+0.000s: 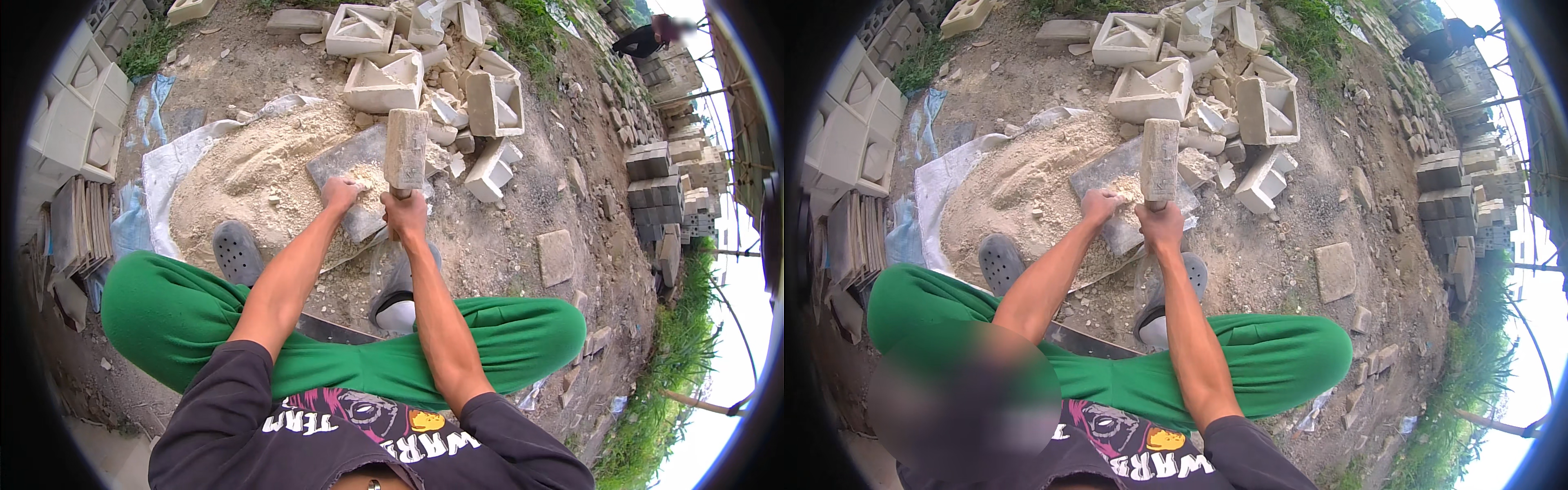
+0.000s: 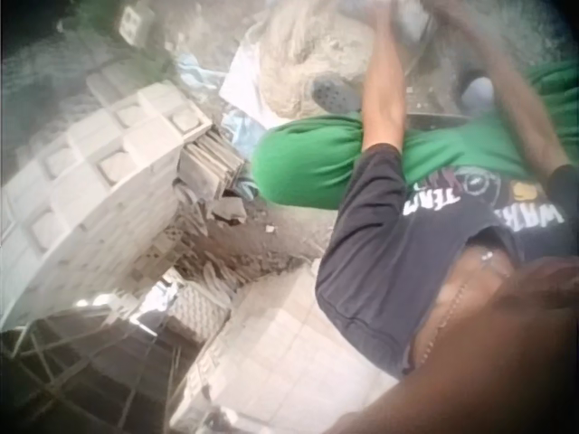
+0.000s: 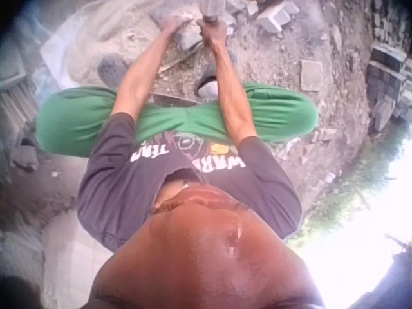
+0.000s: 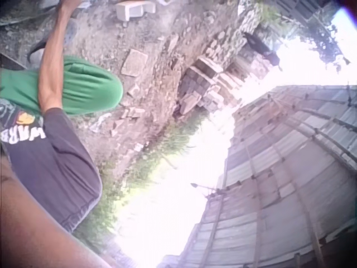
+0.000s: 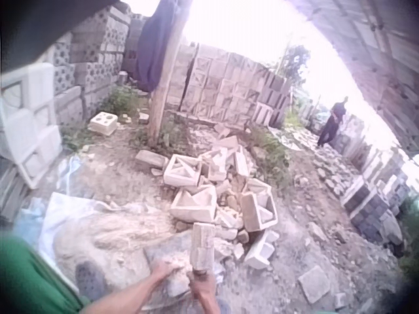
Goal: The person sits on the ground and repeatedly strikes a small stone with a hammer to crush it into smaller pieces. The person holds the stone with one hand and swings the hammer with the other, working over a pile of sand and debris.
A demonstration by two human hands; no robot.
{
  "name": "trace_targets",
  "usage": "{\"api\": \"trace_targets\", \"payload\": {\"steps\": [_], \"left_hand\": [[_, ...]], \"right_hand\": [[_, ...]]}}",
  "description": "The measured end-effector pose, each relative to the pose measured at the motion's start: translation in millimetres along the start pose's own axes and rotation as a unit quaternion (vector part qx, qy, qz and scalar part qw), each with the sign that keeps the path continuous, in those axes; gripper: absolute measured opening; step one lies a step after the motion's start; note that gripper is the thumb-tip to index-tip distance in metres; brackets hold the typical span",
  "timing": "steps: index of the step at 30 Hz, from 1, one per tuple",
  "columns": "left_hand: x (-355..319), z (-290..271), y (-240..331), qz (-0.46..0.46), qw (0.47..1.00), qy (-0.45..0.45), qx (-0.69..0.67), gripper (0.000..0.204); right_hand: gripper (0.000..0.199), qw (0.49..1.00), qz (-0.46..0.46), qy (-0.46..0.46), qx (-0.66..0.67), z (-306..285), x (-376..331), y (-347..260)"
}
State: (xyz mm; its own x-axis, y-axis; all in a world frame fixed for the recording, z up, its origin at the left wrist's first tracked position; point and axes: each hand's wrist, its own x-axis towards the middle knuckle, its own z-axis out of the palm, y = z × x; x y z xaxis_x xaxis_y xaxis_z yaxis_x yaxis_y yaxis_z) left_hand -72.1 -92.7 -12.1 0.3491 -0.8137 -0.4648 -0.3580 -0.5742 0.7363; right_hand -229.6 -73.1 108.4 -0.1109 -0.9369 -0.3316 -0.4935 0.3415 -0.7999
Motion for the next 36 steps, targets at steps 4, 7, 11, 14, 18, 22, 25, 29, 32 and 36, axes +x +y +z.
{"api": "trace_targets", "payload": {"steps": [4,7,11,14,18,22,25,29,32,36], "left_hand": [[-1.4,-4.8,0.5,-0.022,0.999,-0.018,-0.015,0.027],[-2.9,1.2,17.3,-0.009,1.000,-0.011,-0.011,0.031],[-8.4,-0.5,21.1,0.078,0.995,0.049,0.034,0.037],[-1.0,-8.5,-12.0,0.152,0.982,0.081,0.073,0.038],[-12.6,-15.2,16.2,0.120,0.985,-0.021,0.125,0.030],[-32.2,-24.0,23.5,0.094,0.984,-0.002,0.151,0.029],[-36.8,-22.1,17.7,0.118,0.981,0.028,0.150,0.024],[-39.1,-16.5,13.0,0.190,0.965,0.081,0.163,0.016],[-35.2,-14.7,9.9,0.199,0.966,0.073,0.149,0.013],[-29.3,-13.4,13.8,0.215,0.967,0.074,0.118,0.013]], "right_hand": [[0.025,0.999,-0.040,0.011,-0.034,29.4,7.3,42.9],[0.031,0.990,0.073,-0.027,-0.121,34.7,22.4,101.6],[0.031,0.994,0.069,0.004,-0.080,43.7,14.6,108.2],[0.028,0.983,0.153,-0.096,0.011,36.9,-11.9,53.0],[0.023,0.981,0.163,-0.104,-0.013,18.5,16.8,74.0],[0.021,0.974,0.190,-0.125,-0.007,-12.1,22.1,15.6],[0.017,0.989,0.093,-0.093,0.061,-19.3,9.1,-15.1],[0.014,0.994,-0.011,-0.063,0.089,-3.9,2.0,-15.6],[0.020,0.998,0.007,-0.061,0.016,17.0,2.1,25.5],[0.029,0.996,0.060,-0.036,-0.061,29.7,13.4,85.6]]}}
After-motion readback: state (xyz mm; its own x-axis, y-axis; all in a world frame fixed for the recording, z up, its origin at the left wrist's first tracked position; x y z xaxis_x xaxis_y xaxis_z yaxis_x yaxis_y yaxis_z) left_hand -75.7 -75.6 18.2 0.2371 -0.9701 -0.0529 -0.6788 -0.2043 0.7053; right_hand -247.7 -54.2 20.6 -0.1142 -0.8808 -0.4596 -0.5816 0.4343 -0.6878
